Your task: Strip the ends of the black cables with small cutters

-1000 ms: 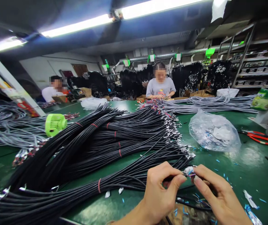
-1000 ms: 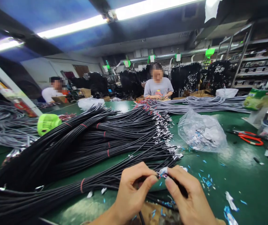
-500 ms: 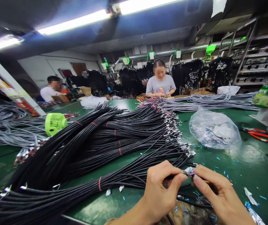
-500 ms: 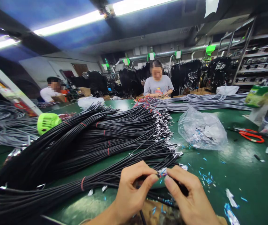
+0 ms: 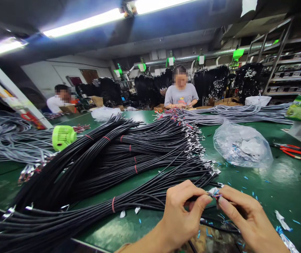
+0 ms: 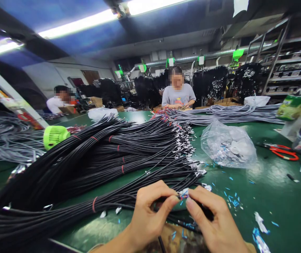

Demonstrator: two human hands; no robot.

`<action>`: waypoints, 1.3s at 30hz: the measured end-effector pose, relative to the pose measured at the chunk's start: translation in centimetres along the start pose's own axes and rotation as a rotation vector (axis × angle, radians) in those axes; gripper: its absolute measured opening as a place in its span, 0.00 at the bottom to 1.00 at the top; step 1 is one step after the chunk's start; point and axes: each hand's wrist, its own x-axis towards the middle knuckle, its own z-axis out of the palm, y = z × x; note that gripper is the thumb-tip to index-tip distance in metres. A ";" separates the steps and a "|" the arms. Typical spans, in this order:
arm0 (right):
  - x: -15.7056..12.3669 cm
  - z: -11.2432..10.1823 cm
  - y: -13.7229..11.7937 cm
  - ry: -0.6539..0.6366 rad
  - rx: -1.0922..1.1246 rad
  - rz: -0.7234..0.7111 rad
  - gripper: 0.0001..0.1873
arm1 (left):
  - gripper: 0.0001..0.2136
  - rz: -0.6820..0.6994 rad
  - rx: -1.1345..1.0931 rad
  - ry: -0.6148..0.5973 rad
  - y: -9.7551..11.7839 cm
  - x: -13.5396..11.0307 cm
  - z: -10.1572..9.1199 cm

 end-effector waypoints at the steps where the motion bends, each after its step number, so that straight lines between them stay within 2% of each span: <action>1: 0.0 0.0 0.2 -0.003 0.000 0.003 0.16 | 0.08 0.003 0.002 -0.001 0.0 0.0 0.0; 8: -0.2 -0.1 0.7 -0.089 0.021 0.054 0.19 | 0.06 0.187 0.077 0.029 -0.3 -0.3 0.0; 11: -0.1 -0.1 0.8 -0.061 -0.020 0.040 0.18 | 0.04 0.241 0.126 0.042 -0.5 -0.3 0.1; 14: 0.0 0.0 0.6 -0.030 -0.070 0.009 0.17 | 0.01 0.279 0.185 0.107 -0.8 -0.5 0.2; 16: 0.1 0.0 0.2 0.000 -0.087 -0.049 0.15 | 0.02 0.297 0.205 0.142 -0.9 -0.7 0.3; 19: 0.1 0.1 -0.4 0.075 -0.108 -0.157 0.13 | 0.02 0.311 0.221 0.124 -1.0 -0.8 0.4; 22: 0.1 0.2 -0.7 0.126 -0.131 -0.229 0.12 | 0.07 0.212 0.190 0.045 -0.7 -0.6 0.4; 25: 0.2 0.2 -0.7 0.135 -0.122 -0.267 0.12 | 0.14 -0.037 0.038 -0.091 -0.5 -0.3 0.4; 28: 0.2 0.2 -0.7 0.115 -0.092 -0.261 0.11 | 0.18 -0.319 -0.224 -0.227 -0.5 -0.1 0.5; 30: 0.2 0.1 -0.7 0.131 -0.061 -0.218 0.09 | 0.17 -0.420 -0.331 -0.234 -0.5 -0.1 0.5; 33: 0.2 0.1 -0.8 0.175 0.047 -0.063 0.02 | 0.13 -0.374 -0.263 -0.121 -0.4 0.0 0.4; 34: 0.3 0.1 -0.9 0.186 0.089 0.001 0.04 | 0.12 -0.334 -0.217 -0.093 -0.3 0.1 0.4; 36: 0.3 0.2 -1.2 0.198 0.158 0.096 0.05 | 0.11 -0.267 -0.151 -0.078 0.0 0.1 0.4; 39: 0.3 0.4 -1.8 0.227 0.219 0.139 0.05 | 0.10 -0.209 -0.111 -0.081 0.2 0.0 0.5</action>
